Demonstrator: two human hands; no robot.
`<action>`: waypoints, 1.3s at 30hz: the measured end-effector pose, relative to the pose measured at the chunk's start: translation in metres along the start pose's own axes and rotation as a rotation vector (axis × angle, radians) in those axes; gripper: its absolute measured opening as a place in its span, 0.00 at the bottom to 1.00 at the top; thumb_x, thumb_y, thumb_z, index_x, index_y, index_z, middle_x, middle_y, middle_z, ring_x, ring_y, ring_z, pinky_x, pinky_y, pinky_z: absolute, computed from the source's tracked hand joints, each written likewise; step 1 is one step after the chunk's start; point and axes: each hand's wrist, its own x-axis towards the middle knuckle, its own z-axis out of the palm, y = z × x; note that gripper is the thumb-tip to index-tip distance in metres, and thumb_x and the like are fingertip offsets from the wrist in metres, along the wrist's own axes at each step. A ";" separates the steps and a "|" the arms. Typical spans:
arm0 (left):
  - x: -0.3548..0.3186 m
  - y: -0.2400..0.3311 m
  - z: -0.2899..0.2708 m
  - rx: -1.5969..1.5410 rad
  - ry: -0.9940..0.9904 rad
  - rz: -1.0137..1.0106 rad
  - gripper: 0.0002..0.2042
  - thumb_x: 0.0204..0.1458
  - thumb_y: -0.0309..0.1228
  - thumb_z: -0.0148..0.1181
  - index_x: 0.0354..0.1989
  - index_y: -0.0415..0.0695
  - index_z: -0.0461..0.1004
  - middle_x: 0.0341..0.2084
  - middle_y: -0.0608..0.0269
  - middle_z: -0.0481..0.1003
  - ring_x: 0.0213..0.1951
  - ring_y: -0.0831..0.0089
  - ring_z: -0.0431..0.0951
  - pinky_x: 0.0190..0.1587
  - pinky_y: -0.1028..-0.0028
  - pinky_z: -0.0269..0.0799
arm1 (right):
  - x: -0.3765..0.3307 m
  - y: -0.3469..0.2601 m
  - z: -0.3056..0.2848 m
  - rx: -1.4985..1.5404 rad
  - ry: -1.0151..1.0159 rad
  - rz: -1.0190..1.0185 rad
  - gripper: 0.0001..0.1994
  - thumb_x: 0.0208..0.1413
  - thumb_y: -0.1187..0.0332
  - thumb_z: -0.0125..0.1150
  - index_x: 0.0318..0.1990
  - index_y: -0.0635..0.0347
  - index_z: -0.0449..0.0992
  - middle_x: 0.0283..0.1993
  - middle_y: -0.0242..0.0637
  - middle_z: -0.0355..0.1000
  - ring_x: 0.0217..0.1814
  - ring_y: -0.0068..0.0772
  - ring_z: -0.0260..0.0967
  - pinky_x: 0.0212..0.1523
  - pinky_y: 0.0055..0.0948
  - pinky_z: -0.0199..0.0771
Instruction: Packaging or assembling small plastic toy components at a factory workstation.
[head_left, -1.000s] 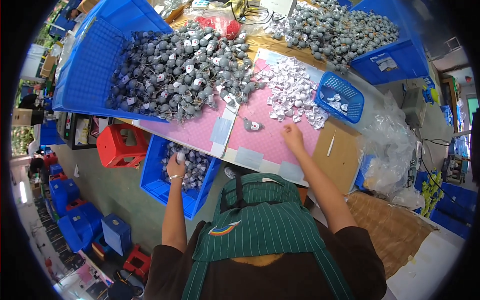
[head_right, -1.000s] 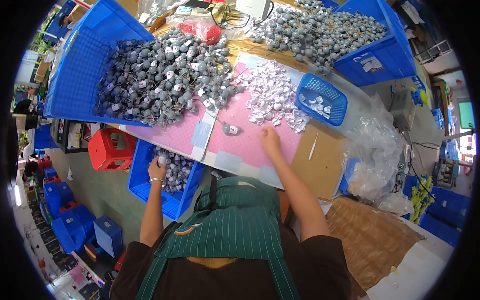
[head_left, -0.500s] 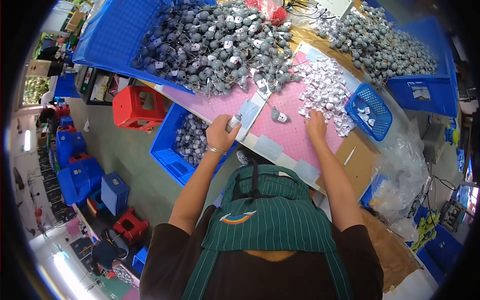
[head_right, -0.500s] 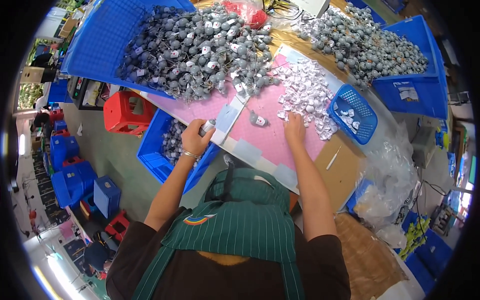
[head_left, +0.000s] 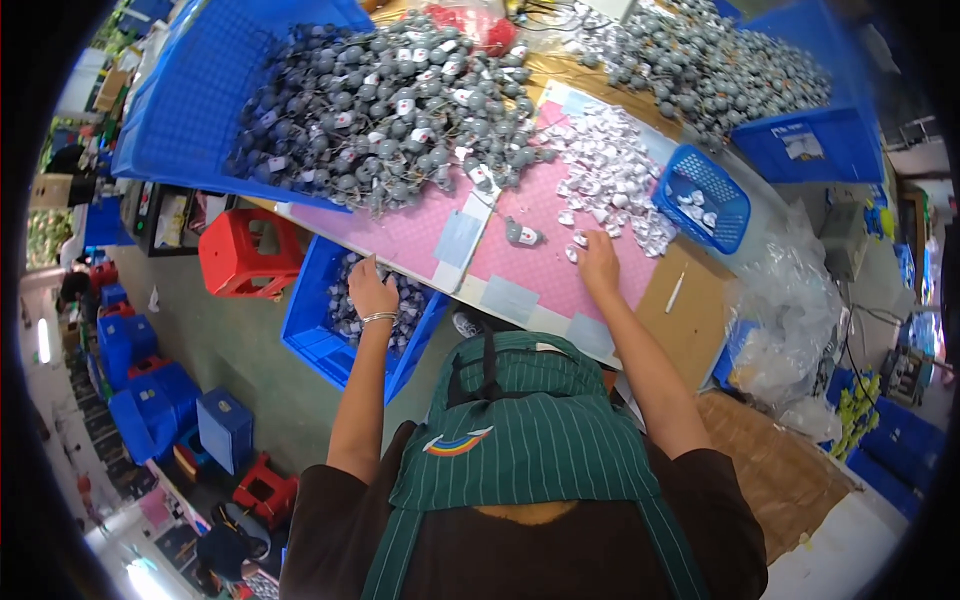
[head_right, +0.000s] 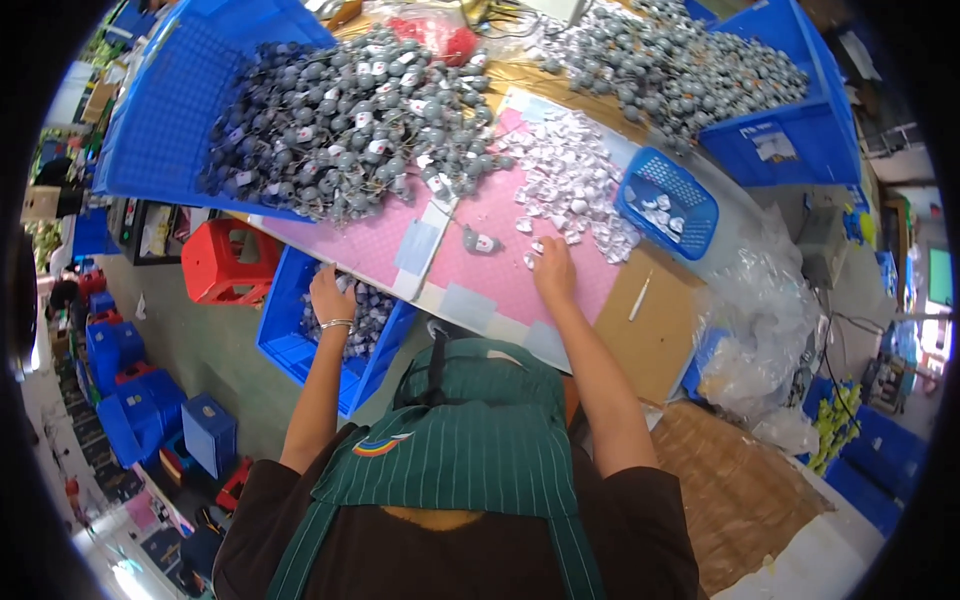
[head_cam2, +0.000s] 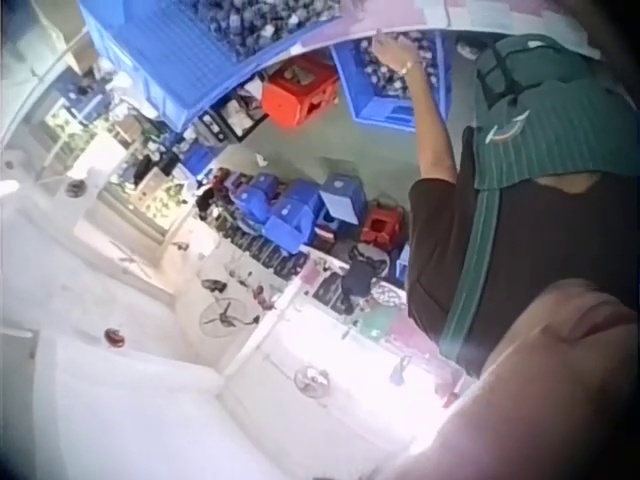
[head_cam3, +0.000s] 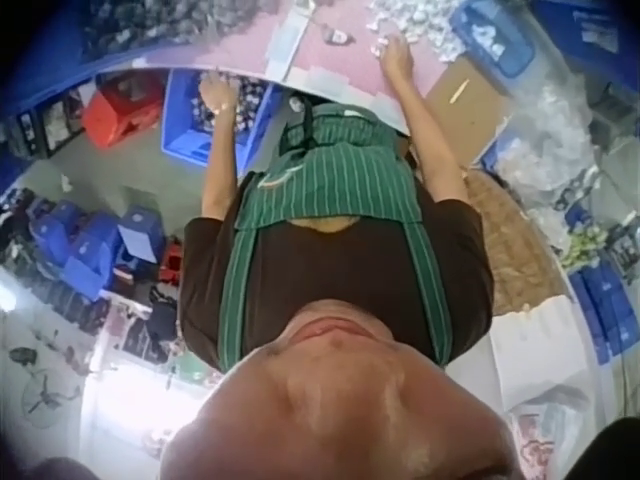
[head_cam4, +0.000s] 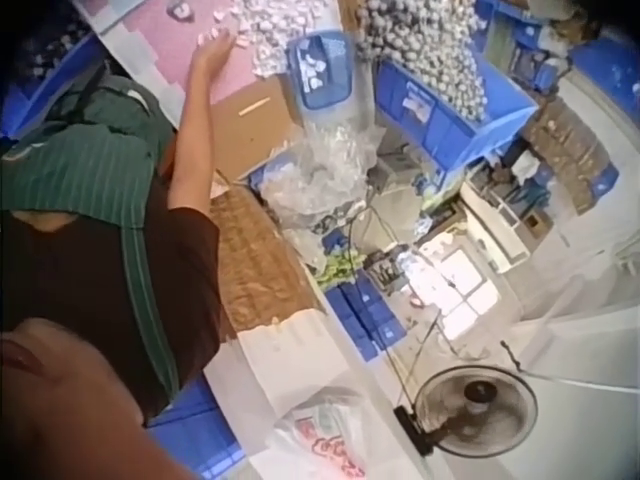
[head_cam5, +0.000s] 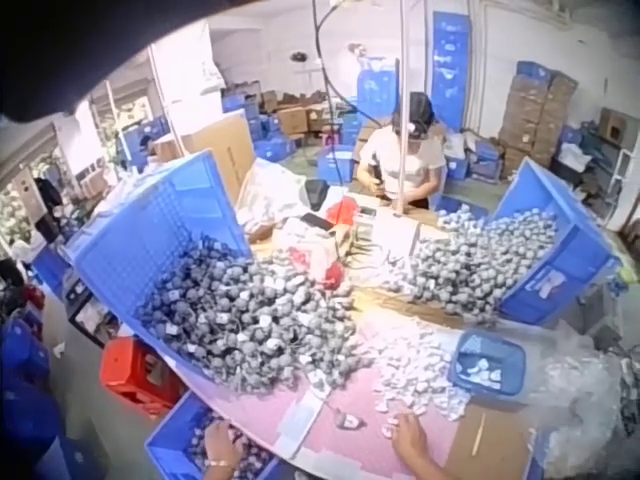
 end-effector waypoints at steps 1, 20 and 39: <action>0.002 0.012 0.004 -0.010 -0.006 0.014 0.19 0.37 0.29 0.62 0.42 0.41 0.71 0.39 0.50 0.72 0.45 0.54 0.70 0.50 0.61 0.64 | 0.000 -0.001 0.000 0.008 0.026 -0.037 0.14 0.44 0.70 0.60 0.41 0.56 0.70 0.40 0.43 0.65 0.42 0.48 0.66 0.39 0.41 0.68; 0.016 0.162 0.098 -0.113 -0.536 0.707 0.06 0.48 0.30 0.51 0.33 0.47 0.74 0.31 0.59 0.73 0.37 0.61 0.74 0.39 0.63 0.69 | -0.046 0.042 0.009 0.144 -0.072 0.106 0.14 0.42 0.74 0.63 0.40 0.58 0.70 0.35 0.41 0.70 0.36 0.41 0.71 0.36 0.35 0.71; 0.000 0.182 -0.078 -1.388 -0.682 -0.024 0.29 0.42 0.18 0.64 0.56 0.34 0.62 0.45 0.56 0.71 0.44 0.72 0.73 0.45 0.74 0.72 | -0.036 -0.128 -0.096 1.248 -0.282 -0.015 0.10 0.49 0.80 0.57 0.40 0.63 0.72 0.40 0.33 0.69 0.37 0.23 0.69 0.34 0.21 0.70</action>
